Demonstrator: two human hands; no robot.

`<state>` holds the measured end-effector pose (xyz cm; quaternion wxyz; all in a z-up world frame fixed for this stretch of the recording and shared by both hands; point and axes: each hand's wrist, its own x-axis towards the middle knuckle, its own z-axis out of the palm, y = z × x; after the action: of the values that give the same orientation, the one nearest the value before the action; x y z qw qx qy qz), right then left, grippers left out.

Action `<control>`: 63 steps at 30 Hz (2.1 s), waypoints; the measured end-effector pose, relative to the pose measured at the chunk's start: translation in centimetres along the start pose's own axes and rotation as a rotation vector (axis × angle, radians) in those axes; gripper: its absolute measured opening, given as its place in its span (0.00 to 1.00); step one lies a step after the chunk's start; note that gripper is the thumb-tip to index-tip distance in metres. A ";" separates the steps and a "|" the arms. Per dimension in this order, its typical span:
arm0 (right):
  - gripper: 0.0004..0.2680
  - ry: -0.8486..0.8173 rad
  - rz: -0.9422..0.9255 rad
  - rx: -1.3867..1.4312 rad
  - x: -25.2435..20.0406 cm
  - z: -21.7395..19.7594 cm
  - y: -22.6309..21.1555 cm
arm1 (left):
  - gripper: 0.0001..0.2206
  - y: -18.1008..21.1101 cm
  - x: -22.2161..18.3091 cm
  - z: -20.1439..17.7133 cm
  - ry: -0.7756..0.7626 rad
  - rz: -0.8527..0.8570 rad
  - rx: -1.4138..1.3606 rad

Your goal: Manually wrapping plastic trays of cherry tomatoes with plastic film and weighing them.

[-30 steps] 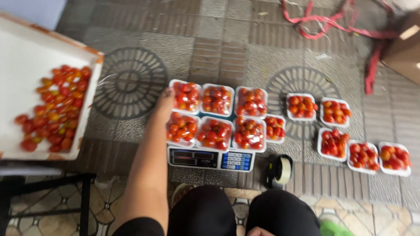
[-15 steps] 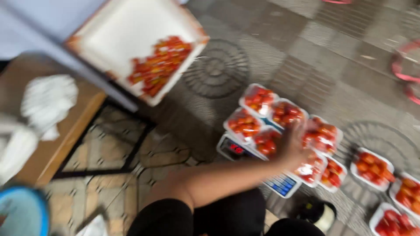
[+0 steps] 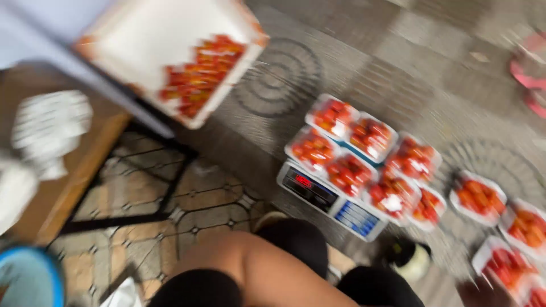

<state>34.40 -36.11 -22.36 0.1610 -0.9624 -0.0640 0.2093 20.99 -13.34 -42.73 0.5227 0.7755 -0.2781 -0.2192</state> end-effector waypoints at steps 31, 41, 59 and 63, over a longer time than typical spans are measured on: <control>0.09 0.200 0.780 1.375 21.5 19.4 2.3 | 0.26 24.2 -1.8 -19.6 -0.355 -0.287 -0.164; 0.08 0.249 0.753 1.388 21.6 20.3 2.8 | 0.15 23.1 -2.2 -19.3 -0.361 -0.291 -0.220; 0.08 0.323 0.609 1.512 13.2 11.2 3.5 | 0.09 24.2 -3.1 -20.1 -0.192 -0.016 -0.494; 0.09 0.336 0.559 1.406 8.7 7.1 1.7 | 0.08 23.8 -2.9 -20.2 0.122 -0.103 -0.639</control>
<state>39.33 -34.05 -32.33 0.6828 -0.6332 0.3545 0.0850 26.72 -4.63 -13.17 0.7436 0.5970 -0.1235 -0.2747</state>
